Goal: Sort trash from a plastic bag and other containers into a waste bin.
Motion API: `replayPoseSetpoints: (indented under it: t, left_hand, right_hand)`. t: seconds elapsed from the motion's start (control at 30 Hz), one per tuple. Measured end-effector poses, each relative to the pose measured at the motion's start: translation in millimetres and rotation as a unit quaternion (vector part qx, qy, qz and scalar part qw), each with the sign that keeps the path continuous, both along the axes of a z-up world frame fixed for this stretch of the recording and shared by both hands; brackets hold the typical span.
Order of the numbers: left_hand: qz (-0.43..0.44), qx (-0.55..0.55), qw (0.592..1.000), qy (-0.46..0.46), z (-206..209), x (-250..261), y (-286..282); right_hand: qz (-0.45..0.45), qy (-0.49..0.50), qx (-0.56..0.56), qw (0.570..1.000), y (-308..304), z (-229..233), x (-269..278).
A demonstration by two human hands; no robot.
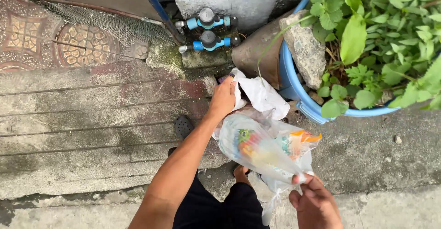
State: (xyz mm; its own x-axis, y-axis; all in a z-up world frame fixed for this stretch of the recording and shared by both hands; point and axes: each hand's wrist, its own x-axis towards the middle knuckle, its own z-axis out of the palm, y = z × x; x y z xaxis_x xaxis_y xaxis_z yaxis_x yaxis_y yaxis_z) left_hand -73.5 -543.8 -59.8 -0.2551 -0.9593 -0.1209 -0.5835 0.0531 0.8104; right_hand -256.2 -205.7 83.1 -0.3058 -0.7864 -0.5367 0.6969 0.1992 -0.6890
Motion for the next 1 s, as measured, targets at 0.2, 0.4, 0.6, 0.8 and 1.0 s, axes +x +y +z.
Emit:
replayPoseSetpoints:
  t: [0.2, 0.4, 0.6, 0.8, 1.0]
  left_hand:
    - [0.002, 0.146, 0.986, 0.085, 33, -24, 40]
    - [0.026, 0.060, 0.994, 0.091, -1, -16, 35]
    - [0.014, -0.017, 1.000, 0.011, -52, -14, 33]
    - [-0.018, 0.080, 0.997, -0.005, -14, 6, 34]
    - [0.030, 0.059, 0.988, -0.138, -97, 41, 19]
  right_hand:
    - [-0.034, -0.009, -0.033, 0.999, 45, 28, -44]
    - [-0.103, 0.059, -0.032, 0.992, 34, 66, -24]
    - [-0.095, 0.055, -0.025, 0.994, 30, 83, -31]
    - [-0.104, 0.070, -0.007, 0.992, 28, 90, -40]
    - [-0.099, 0.061, 0.024, 0.993, 13, 88, -26]
